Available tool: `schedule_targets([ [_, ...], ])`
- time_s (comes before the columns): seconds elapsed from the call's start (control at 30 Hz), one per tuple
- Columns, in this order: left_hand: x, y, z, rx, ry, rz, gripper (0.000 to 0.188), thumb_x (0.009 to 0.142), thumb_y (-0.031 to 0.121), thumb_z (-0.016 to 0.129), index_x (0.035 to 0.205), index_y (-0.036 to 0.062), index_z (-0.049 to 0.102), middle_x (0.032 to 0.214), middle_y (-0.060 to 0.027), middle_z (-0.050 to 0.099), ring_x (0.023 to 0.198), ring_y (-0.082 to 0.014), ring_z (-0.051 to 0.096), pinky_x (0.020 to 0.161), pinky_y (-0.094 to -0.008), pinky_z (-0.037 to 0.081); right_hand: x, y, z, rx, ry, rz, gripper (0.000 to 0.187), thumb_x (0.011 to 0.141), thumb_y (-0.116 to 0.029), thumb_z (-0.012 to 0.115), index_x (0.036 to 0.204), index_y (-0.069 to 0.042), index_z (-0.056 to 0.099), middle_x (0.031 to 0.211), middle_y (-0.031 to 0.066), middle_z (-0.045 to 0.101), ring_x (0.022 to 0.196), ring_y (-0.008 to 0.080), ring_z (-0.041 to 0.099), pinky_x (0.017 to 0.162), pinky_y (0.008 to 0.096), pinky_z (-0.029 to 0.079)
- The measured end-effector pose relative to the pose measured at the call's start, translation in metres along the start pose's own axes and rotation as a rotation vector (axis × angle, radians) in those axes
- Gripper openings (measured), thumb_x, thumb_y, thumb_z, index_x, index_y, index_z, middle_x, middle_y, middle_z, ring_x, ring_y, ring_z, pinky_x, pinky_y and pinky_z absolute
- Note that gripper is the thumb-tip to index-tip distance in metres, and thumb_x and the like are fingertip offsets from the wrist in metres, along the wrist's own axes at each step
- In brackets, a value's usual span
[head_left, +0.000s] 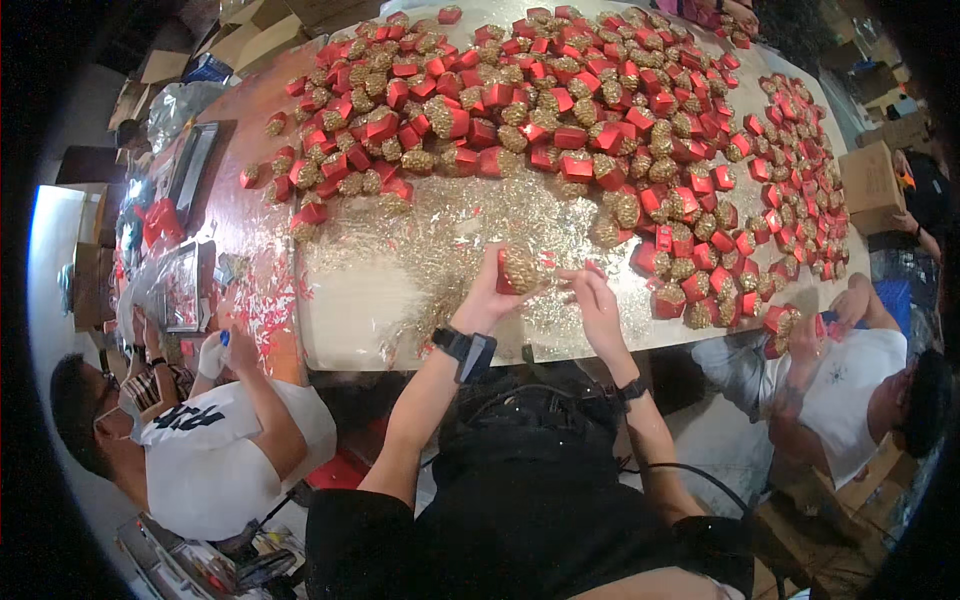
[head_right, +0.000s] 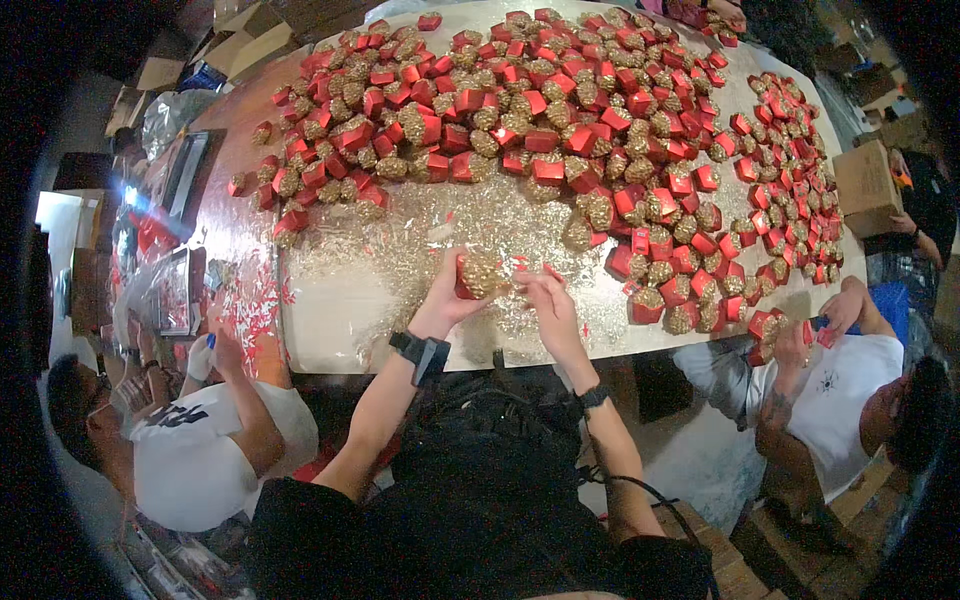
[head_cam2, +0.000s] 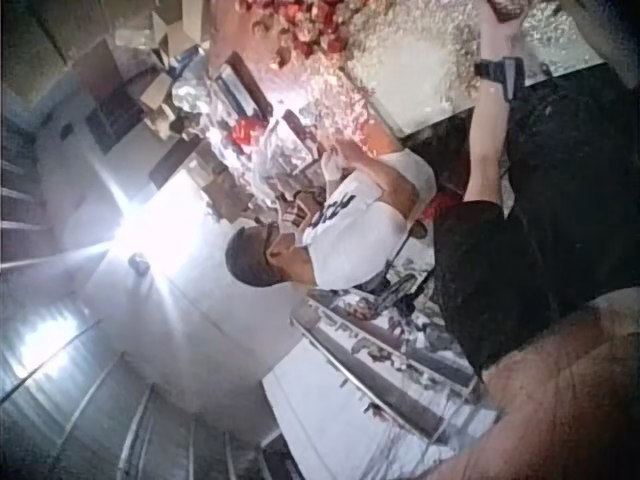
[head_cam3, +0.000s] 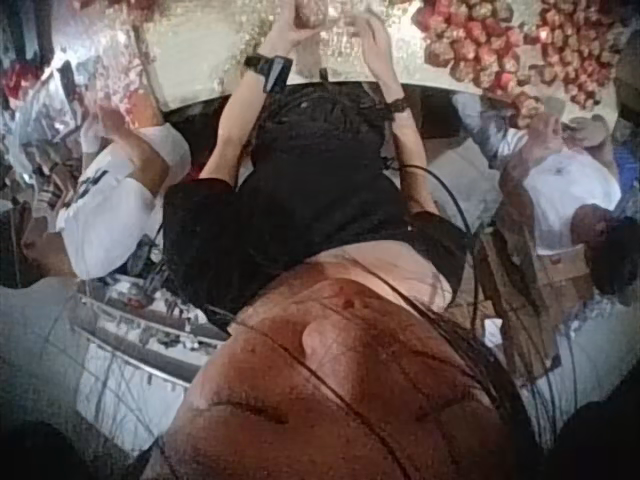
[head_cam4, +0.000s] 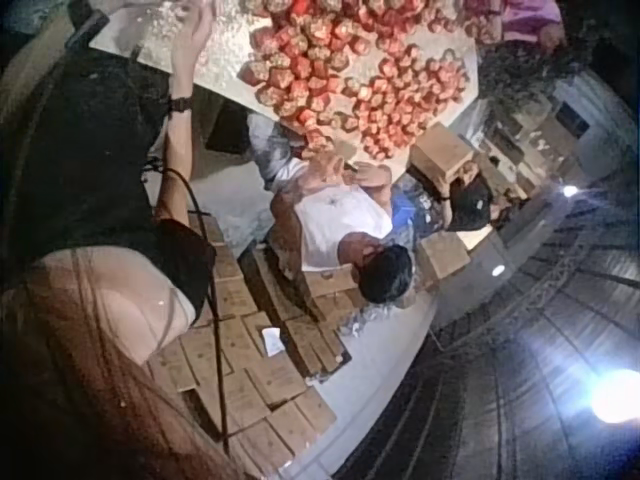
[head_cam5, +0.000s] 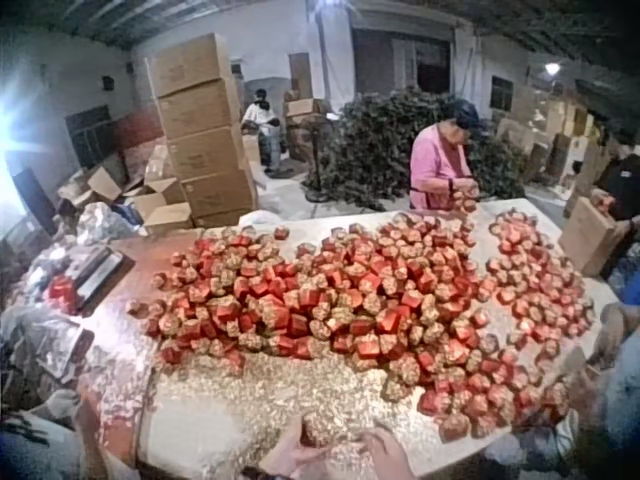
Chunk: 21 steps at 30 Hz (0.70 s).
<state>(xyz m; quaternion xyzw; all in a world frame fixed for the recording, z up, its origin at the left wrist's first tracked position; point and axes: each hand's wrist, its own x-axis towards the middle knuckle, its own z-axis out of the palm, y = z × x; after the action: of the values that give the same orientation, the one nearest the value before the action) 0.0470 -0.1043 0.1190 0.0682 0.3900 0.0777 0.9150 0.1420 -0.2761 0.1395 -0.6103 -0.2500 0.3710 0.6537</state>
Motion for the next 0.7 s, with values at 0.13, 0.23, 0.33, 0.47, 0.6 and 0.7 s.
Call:
schedule_targets([
  [0.13,-0.015,0.000,-0.005,-0.040,0.030,0.067,0.044,0.095,0.046,0.041,0.118,0.0093,0.053,0.116,-0.0118,0.059,0.107,-0.0298,0.058,0.097,-0.0526,0.046,0.012,-0.014,0.012,-0.077,0.101,-0.018,0.019,0.096,-0.010,0.056,0.108,0.001,0.065,0.106,0.0054,0.063,0.094,0.0100,0.057,0.082,0.0248,0.045],
  [0.23,-0.026,-0.008,-0.006,-0.018,0.063,0.118,0.049,0.096,0.050,0.040,0.121,0.0096,0.050,0.119,-0.0117,0.058,0.109,-0.0289,0.058,0.097,-0.0523,0.046,0.018,-0.016,0.025,0.089,0.063,-0.044,0.018,0.091,-0.004,0.061,0.108,0.002,0.065,0.105,0.0077,0.066,0.096,0.0116,0.060,0.085,0.0256,0.048],
  [0.33,-0.033,-0.022,-0.008,0.075,0.033,0.298,0.053,0.097,0.054,0.036,0.126,0.0108,0.046,0.120,-0.0108,0.057,0.109,-0.0279,0.058,0.095,-0.0513,0.046,0.021,-0.010,0.036,0.156,0.067,-0.031,0.019,0.089,0.000,0.063,0.107,0.004,0.065,0.107,0.0100,0.067,0.096,0.0129,0.062,0.083,0.0263,0.051],
  [0.47,-0.034,-0.025,-0.014,0.093,-0.027,0.328,0.054,0.099,0.056,0.032,0.129,0.0124,0.044,0.120,-0.0111,0.057,0.111,-0.0261,0.056,0.096,-0.0479,0.045,0.022,0.000,0.041,0.134,0.101,-0.056,0.014,0.088,0.002,0.062,0.101,0.005,0.065,0.109,0.0133,0.068,0.088,0.0130,0.065,0.077,0.0250,0.054],
  [0.6,-0.032,-0.033,-0.017,-0.001,-0.014,0.326,0.053,0.100,0.054,0.030,0.127,0.0109,0.046,0.120,-0.0116,0.057,0.111,-0.0258,0.056,0.097,-0.0466,0.045,0.024,0.001,0.046,0.054,0.121,-0.152,0.010,0.086,0.004,0.062,0.096,0.003,0.065,0.102,0.0123,0.069,0.087,0.0145,0.066,0.076,0.0254,0.054],
  [0.7,-0.033,-0.037,-0.016,-0.051,-0.054,0.365,0.050,0.101,0.050,0.030,0.124,0.0094,0.047,0.118,-0.0109,0.058,0.109,-0.0246,0.057,0.097,-0.0436,0.045,0.024,-0.005,0.049,-0.048,0.145,-0.213,0.009,0.084,0.007,0.061,0.091,0.002,0.064,0.094,0.0102,0.069,0.086,0.0146,0.066,0.076,0.0260,0.053],
])
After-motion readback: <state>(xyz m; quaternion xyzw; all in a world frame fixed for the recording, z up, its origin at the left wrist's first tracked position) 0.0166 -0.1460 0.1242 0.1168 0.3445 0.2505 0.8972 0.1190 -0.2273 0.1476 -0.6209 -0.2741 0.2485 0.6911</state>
